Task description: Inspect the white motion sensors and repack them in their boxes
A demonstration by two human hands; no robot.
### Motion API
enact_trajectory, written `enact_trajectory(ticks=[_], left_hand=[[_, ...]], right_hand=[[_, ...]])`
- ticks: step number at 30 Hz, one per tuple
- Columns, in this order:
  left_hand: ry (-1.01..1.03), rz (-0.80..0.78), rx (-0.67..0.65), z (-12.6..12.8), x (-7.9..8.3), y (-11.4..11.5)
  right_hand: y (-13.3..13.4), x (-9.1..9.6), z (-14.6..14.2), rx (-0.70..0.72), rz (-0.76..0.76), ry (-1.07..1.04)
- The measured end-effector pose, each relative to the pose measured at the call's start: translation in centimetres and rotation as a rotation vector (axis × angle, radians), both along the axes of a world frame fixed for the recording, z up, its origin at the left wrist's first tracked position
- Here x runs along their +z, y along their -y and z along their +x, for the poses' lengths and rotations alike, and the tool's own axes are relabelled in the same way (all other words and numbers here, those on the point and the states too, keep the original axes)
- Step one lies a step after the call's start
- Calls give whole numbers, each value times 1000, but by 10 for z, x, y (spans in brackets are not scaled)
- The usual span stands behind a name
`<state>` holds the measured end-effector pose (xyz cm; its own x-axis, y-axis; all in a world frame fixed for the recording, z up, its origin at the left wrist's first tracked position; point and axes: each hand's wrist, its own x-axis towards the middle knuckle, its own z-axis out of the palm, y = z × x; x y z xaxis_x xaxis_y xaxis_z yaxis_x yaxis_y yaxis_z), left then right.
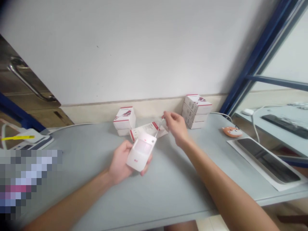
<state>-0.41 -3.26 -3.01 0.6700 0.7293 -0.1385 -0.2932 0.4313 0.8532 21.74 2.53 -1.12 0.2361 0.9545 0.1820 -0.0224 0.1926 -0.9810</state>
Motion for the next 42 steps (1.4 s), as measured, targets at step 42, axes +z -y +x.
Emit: enact_trajectory(ticks=[42], left_hand=[[68,5,-335,-9,-11,-14]], right_hand=[[-7,40,79,-205,299,-266]])
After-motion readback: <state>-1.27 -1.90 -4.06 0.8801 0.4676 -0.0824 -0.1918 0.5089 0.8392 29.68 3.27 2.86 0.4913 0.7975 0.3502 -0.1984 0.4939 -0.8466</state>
